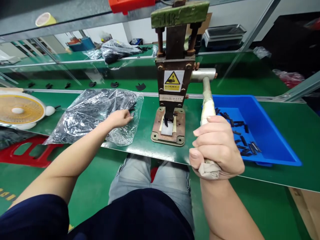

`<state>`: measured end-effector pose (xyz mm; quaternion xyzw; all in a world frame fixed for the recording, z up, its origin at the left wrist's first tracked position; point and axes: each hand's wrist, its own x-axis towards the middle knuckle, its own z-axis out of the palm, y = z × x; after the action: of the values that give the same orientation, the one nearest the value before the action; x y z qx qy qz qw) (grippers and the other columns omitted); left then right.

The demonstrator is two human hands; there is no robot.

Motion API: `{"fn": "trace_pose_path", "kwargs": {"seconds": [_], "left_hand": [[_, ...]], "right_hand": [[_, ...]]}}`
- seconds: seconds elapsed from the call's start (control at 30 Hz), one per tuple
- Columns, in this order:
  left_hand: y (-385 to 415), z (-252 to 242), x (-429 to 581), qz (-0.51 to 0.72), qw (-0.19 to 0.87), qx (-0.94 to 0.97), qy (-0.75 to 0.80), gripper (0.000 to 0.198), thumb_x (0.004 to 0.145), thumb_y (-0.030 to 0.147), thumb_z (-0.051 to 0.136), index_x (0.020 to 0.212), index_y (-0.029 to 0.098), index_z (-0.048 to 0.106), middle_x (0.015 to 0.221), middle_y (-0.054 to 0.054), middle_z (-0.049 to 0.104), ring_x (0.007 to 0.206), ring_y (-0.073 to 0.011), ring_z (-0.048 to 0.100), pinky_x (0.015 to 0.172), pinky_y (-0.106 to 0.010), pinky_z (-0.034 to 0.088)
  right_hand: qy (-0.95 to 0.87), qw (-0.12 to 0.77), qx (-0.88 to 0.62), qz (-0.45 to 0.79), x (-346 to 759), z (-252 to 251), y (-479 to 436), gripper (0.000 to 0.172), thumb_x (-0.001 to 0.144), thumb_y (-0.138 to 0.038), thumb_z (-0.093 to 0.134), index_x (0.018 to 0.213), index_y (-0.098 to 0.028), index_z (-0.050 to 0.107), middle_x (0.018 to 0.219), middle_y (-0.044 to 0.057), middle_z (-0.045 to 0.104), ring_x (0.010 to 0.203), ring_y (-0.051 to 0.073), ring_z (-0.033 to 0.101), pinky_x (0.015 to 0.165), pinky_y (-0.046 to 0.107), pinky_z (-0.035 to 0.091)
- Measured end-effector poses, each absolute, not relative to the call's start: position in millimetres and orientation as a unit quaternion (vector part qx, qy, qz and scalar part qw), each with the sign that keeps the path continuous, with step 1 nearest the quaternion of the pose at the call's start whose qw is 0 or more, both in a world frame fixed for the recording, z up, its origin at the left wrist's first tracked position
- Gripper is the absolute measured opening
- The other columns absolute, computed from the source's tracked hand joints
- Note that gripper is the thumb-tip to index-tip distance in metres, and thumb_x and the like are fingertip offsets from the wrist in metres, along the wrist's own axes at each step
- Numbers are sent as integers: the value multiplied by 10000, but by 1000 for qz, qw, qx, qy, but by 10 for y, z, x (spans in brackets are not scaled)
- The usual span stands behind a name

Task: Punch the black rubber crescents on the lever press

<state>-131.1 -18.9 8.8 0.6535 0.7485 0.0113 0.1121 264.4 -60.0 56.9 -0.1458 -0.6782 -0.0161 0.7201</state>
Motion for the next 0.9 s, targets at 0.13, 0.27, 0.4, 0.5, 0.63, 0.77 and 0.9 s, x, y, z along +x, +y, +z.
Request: {"fn": "trace_pose_path", "kwargs": {"seconds": [0.13, 0.27, 0.4, 0.5, 0.63, 0.77, 0.9], "left_hand": [[-205, 216, -1636, -102, 13, 634, 766, 471, 1007, 542, 522, 1226, 180, 730, 1251, -198, 776, 1175, -381, 723, 981, -467, 533], [-7, 221, -1607, -89, -41, 651, 753, 560, 1031, 551, 456, 1345, 167, 718, 1428, -217, 691, 1379, -412, 587, 1112, -527, 462], [339, 119, -1449, -77, -41, 677, 731, 549, 1012, 595, 484, 1303, 223, 765, 1445, -184, 666, 1423, -416, 514, 1139, -538, 429], [543, 38, -1414, -118, -32, 677, 726, 645, 964, 626, 545, 1432, 208, 698, 1499, -210, 622, 1457, -434, 474, 1166, -564, 399], [639, -6, -1511, -155, -18, 662, 733, 762, 936, 628, 557, 1525, 148, 609, 1560, -254, 577, 1468, -455, 473, 1178, -580, 381], [582, 10, -1529, -145, -31, 680, 719, 649, 948, 509, 549, 1458, 123, 656, 1471, -280, 647, 1380, -461, 568, 1159, -573, 371], [464, 10, -1397, -123, -24, 701, 702, 588, 914, 368, 577, 1425, 92, 677, 1416, -299, 678, 1343, -460, 605, 1159, -566, 361]], "right_hand": [[-674, 723, -150, -2, 2637, 561, -596, 394, 891, -367, 771, 600, -243, 536, 626, -84, 646, 705, 135, 705, 924, 522, 622], [-660, 735, -155, -8, 2639, 553, -583, 424, 876, -410, 790, 579, -250, 532, 596, -87, 624, 670, 132, 686, 901, 515, 629], [-679, 716, -163, -15, 2654, 570, -602, 401, 892, -387, 762, 595, -249, 531, 614, -88, 636, 678, 134, 692, 906, 523, 630], [-688, 707, -164, -13, 2676, 592, -633, 366, 900, -364, 748, 619, -251, 541, 636, -91, 647, 690, 135, 693, 915, 527, 628], [-703, 691, -165, -7, 2696, 600, -643, 340, 905, -341, 737, 638, -247, 548, 670, -79, 664, 727, 148, 702, 936, 550, 617], [-691, 707, -149, -17, 2679, 585, -607, 345, 890, -354, 746, 634, -246, 542, 641, -73, 641, 700, 151, 693, 912, 537, 613], [-694, 704, -150, -21, 2671, 589, -602, 335, 890, -344, 736, 639, -247, 535, 643, -72, 638, 688, 152, 691, 906, 533, 620]]}}
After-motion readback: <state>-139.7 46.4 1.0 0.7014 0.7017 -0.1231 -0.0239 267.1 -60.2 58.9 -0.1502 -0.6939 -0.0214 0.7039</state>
